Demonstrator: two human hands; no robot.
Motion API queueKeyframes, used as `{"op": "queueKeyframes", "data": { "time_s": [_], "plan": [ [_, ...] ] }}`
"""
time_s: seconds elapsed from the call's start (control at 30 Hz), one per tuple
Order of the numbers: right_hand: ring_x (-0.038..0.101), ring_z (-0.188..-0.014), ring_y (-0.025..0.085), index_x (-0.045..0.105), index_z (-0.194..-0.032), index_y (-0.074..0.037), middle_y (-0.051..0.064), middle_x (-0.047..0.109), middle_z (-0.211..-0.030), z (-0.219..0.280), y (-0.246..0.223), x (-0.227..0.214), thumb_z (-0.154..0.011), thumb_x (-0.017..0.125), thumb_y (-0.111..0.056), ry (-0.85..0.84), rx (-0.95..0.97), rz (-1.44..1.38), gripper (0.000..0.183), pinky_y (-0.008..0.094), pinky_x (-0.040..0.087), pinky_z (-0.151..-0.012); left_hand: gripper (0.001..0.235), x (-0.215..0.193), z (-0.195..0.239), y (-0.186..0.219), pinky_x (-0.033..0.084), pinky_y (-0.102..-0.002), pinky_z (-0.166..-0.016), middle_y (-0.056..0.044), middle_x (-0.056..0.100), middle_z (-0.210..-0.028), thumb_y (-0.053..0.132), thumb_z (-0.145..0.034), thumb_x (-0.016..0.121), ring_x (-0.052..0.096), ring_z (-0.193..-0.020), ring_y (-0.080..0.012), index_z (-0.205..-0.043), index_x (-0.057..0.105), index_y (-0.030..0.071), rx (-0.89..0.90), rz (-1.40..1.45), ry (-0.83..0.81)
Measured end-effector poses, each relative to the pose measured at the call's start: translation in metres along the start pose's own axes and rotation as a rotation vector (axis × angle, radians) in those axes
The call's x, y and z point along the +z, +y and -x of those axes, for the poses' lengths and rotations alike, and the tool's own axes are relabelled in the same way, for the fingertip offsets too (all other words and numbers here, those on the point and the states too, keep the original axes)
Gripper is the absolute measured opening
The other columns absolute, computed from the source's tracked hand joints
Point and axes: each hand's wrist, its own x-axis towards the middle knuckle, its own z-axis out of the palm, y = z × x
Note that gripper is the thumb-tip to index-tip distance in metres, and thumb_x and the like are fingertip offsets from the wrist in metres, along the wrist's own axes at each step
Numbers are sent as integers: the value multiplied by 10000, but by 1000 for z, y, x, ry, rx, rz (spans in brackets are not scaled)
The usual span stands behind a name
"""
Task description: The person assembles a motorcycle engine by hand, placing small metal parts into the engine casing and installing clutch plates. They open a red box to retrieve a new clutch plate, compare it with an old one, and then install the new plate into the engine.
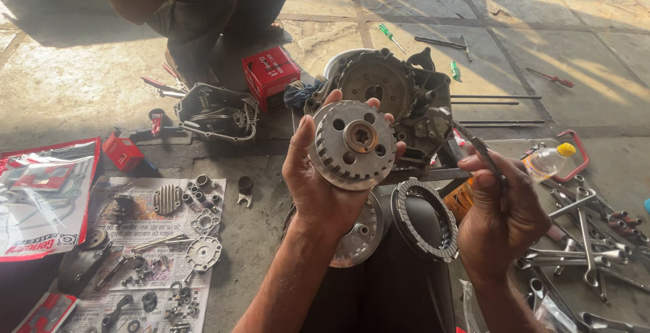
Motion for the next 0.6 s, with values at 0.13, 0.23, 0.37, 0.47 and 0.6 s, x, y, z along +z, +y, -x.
{"op": "queueKeyframes", "data": {
  "time_s": [0.13,0.23,0.37,0.47,0.6],
  "plan": [
    [632,-1187,254,685,-1246,-77,80,689,-1200,-30,-18,17,-1050,690,-120,-239,-341,415,201,439,486,-1190,718,-3,2,-2,491,-663,-1015,-197,544,-1396,631,-941,503,563,-1271,-377,-1536,382,247,-32,9,-37],
    [541,-1315,322,749,-1212,-181,131,602,-1339,-42,-25,36,-903,760,-171,-587,-473,504,309,555,386,-1211,772,-9,2,-4,500,-576,-1051,-220,542,-1436,690,-990,495,566,-1298,-371,-1589,383,217,-43,109,-93],
    [481,-1371,366,734,-1224,-154,170,535,-1406,-41,-32,41,-831,784,-276,-709,-443,429,413,544,398,-1175,809,-16,1,0,502,-556,-1121,-240,509,-1474,711,-1069,475,546,-1348,-386,-1647,386,152,-7,234,-110],
    [519,-1366,355,717,-1219,-169,168,545,-1396,-34,-31,31,-857,784,-266,-647,-416,361,381,467,456,-1158,772,-16,1,-1,481,-595,-1126,-266,488,-1474,717,-1022,445,514,-1359,-455,-1581,391,188,-21,241,-155],
    [580,-1318,297,663,-1277,-131,133,569,-1374,-31,-25,14,-897,794,-244,-563,-320,323,418,374,510,-1121,760,-5,1,1,444,-643,-1147,-290,455,-1507,712,-1008,422,453,-1383,-522,-1575,377,208,-69,271,-203]
  ]
}}
